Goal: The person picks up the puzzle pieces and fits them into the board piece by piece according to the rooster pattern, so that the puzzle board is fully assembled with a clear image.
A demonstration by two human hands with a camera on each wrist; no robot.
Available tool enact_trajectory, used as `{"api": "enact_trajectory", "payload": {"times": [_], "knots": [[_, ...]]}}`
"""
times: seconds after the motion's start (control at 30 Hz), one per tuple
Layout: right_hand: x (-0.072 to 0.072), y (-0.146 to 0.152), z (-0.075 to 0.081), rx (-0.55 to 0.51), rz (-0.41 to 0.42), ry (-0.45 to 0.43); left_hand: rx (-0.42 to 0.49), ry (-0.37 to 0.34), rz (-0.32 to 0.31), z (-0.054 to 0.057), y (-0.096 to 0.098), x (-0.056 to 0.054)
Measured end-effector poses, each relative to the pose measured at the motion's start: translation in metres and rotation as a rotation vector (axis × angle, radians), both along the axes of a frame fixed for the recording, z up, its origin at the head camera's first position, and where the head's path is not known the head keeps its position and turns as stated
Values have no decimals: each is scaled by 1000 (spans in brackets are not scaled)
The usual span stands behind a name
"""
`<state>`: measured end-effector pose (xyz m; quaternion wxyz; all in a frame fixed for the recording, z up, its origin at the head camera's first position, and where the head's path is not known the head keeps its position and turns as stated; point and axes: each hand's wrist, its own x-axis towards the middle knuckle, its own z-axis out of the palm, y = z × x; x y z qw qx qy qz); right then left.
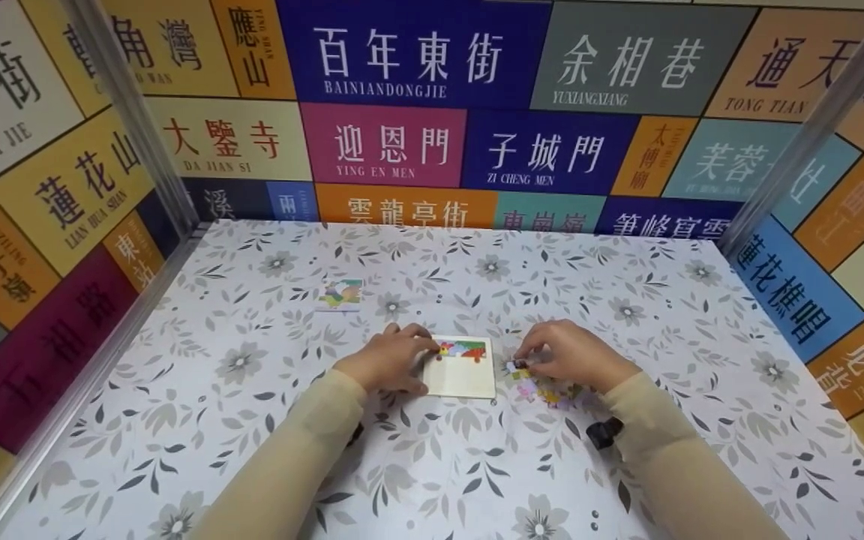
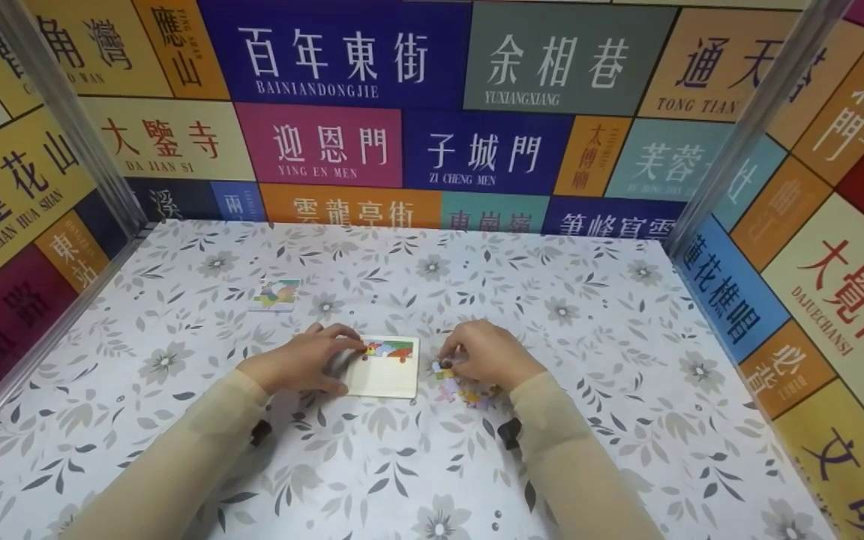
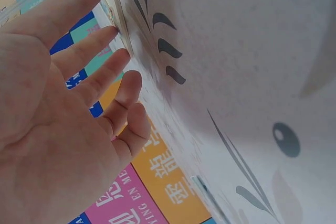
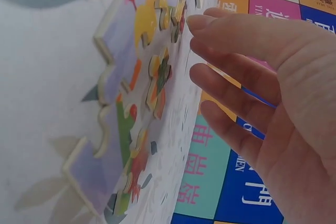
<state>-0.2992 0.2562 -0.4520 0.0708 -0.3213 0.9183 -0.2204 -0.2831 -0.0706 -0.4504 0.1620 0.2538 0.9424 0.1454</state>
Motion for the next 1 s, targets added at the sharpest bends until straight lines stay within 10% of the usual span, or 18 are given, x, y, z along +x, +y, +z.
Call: {"api": "enact_trajectory", "payload": {"times": [1.0], "knots": [[3,5,-9,-36,17,12,-4,-11,10,-2,1,0]]}}
